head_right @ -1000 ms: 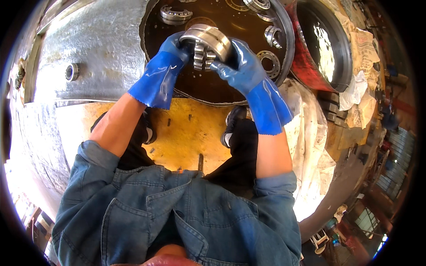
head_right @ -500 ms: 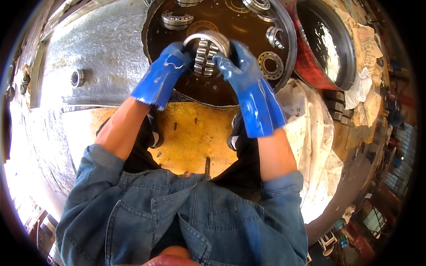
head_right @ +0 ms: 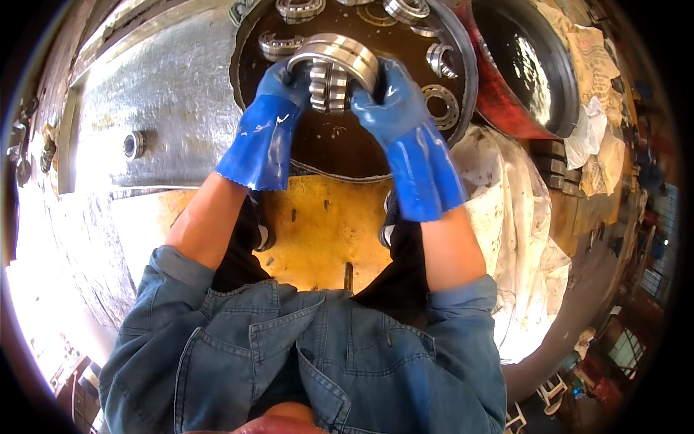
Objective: The person repeatedly dips a metal bearing into a container of dark liquid and scrubs it with gloved hands. They rotate the bearing to clean different sides and occasionally lift it to inspect the surface before returning it to the liquid. The process is repeated for multiple bearings throughout the clip.
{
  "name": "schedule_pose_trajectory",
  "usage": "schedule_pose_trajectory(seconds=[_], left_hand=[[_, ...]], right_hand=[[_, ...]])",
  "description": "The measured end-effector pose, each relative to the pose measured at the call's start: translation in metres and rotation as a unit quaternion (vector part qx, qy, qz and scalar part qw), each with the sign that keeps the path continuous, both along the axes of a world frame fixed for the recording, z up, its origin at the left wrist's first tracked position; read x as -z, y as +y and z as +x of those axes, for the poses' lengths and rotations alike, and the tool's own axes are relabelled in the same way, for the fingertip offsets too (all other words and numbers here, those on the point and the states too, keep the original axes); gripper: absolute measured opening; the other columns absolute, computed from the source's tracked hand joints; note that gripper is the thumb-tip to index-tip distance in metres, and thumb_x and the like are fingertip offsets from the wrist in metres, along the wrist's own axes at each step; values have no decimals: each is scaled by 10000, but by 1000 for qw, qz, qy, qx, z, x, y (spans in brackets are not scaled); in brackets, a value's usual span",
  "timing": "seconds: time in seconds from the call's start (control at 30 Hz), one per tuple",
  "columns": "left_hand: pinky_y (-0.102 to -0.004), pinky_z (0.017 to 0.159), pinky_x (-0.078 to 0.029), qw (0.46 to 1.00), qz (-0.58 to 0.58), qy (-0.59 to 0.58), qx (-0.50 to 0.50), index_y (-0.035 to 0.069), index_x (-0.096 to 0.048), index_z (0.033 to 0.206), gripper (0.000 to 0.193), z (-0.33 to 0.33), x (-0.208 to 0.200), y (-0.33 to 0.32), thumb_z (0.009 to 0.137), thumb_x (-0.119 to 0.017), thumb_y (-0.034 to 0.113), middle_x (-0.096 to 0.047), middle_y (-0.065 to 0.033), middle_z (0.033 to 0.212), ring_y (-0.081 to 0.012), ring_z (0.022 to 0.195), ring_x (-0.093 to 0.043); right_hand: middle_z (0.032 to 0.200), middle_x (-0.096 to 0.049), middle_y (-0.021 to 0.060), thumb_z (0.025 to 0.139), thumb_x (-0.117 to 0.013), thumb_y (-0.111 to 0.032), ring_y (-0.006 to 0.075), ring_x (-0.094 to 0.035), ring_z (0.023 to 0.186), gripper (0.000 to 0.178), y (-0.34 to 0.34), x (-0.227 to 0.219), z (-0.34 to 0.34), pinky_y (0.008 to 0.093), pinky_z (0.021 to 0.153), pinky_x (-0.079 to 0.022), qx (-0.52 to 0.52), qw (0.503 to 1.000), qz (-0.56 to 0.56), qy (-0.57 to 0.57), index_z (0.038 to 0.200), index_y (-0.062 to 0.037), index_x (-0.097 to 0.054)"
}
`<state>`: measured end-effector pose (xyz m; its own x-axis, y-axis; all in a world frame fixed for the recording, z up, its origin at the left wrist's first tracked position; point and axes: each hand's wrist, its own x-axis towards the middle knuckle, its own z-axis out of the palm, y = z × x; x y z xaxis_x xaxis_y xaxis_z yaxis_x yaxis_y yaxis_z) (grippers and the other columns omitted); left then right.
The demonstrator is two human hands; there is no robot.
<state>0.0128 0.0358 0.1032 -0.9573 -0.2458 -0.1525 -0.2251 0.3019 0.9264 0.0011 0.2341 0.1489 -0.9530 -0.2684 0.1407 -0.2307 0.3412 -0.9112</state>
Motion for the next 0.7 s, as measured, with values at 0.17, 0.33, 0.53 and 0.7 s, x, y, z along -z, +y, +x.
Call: schedule_pose_trajectory(seconds=[0.17, 0.33, 0.53, 0.7], left_hand=[[-336, 890, -535, 993, 86, 7, 82, 3, -670, 1241, 325, -2, 24, -10, 925, -673, 81, -746, -160, 1070, -234, 960, -710], [-335, 846, -540, 984, 21, -136, 111, 32, -700, 1207, 295, -4, 23, -6, 950, -644, 166, -747, -164, 977, -236, 889, -705], [-423, 883, -550, 986, -69, -126, 84, 93, -742, 1138, 287, 1, 19, -11, 929, -665, 274, -736, -210, 1038, -371, 1017, -705], [-432, 920, -544, 986, -158, -49, 19, 100, -735, 1142, 291, 5, -10, -2, 880, -699, 223, -734, -201, 1060, -383, 1038, -696]], right_hand=[[1059, -726, 140, 837, -712, -143, 216, -715, 958, 395, 8, 21, 6, 336, 895, -554, 10, 994, 0, -105, 1196, 5, -644], [1062, -724, 139, 844, -716, -128, 204, -705, 970, 411, 12, 23, 9, 329, 909, -551, -32, 993, 49, -100, 1225, 3, -638], [1071, -722, 140, 861, -693, -120, 200, -700, 973, 392, 8, 26, -1, 323, 915, -546, -49, 987, 33, -147, 1226, 10, -636], [1173, -689, 137, 872, -736, -178, 213, -671, 1081, 532, 21, 10, -7, 321, 924, -547, -100, 977, -81, -172, 1334, 25, -567]])
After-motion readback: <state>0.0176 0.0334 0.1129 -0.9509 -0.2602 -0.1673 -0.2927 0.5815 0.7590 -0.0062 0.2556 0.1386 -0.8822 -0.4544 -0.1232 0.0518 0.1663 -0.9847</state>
